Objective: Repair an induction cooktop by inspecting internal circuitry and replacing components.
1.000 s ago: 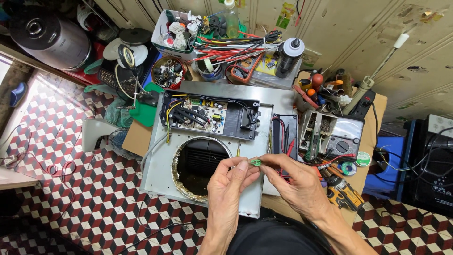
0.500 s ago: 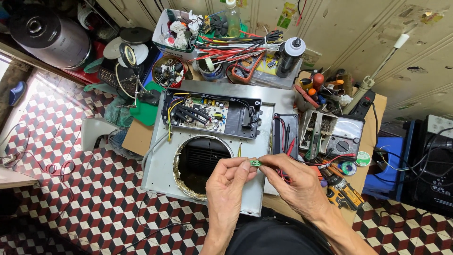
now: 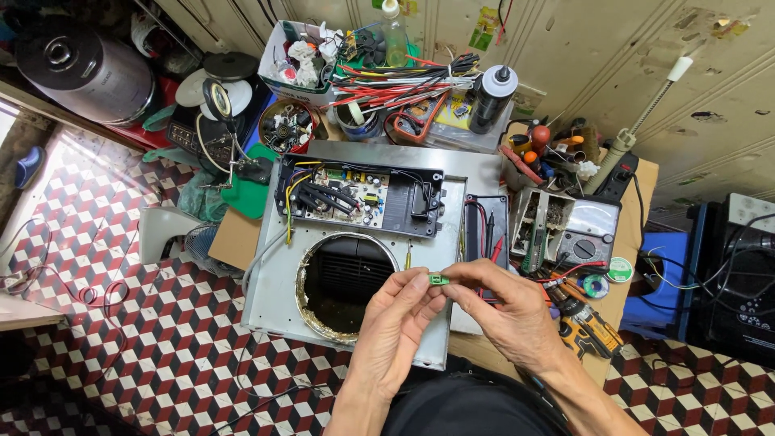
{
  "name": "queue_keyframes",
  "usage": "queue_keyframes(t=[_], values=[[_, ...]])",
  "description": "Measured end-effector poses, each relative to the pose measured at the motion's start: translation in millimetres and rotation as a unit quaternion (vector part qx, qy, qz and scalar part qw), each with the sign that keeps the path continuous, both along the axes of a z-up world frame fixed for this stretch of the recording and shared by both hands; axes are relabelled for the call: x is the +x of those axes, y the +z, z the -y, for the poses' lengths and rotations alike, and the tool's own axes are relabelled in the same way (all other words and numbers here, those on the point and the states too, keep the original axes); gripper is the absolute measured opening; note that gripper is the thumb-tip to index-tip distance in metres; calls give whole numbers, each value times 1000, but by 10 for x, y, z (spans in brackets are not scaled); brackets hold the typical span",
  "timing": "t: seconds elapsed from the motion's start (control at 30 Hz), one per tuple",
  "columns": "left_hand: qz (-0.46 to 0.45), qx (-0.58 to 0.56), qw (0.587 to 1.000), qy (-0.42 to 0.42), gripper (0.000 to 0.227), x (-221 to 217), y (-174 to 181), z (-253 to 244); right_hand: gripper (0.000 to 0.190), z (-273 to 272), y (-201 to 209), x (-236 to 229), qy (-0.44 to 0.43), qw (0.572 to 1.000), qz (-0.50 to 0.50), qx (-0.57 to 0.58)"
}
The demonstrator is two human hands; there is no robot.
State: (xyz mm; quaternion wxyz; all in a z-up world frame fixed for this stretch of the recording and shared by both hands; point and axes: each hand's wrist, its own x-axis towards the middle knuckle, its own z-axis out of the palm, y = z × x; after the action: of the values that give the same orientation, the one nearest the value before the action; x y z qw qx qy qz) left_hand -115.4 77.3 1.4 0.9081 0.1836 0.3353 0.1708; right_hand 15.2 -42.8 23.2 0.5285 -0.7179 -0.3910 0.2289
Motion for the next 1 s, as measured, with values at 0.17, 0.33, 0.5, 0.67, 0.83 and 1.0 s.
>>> queue_keyframes(t=[0.17, 0.33, 0.5, 0.67, 0.83, 1.0], values=[[-8, 0, 1000, 4, 24, 26, 24, -2, 23, 9, -32, 10, -11, 999, -29, -7], [-9, 11, 1000, 1, 24, 59, 29, -8, 24, -1, -62, 9, -30, 998, -53, -15], [-3, -11, 1000, -2, 23, 80, -18, -3, 23, 12, -75, 16, -52, 994, -90, -30], [16, -51, 999, -4, 22, 83, -94, -9, 21, 28, -75, 45, -50, 993, -100, -31], [48, -96, 994, -11, 22, 99, -110, -15, 19, 36, -130, 60, -42, 986, -163, -8], [35, -76, 996, 12, 22, 157, -87, 48, 18, -1, -40, 10, -81, 996, -31, -1]])
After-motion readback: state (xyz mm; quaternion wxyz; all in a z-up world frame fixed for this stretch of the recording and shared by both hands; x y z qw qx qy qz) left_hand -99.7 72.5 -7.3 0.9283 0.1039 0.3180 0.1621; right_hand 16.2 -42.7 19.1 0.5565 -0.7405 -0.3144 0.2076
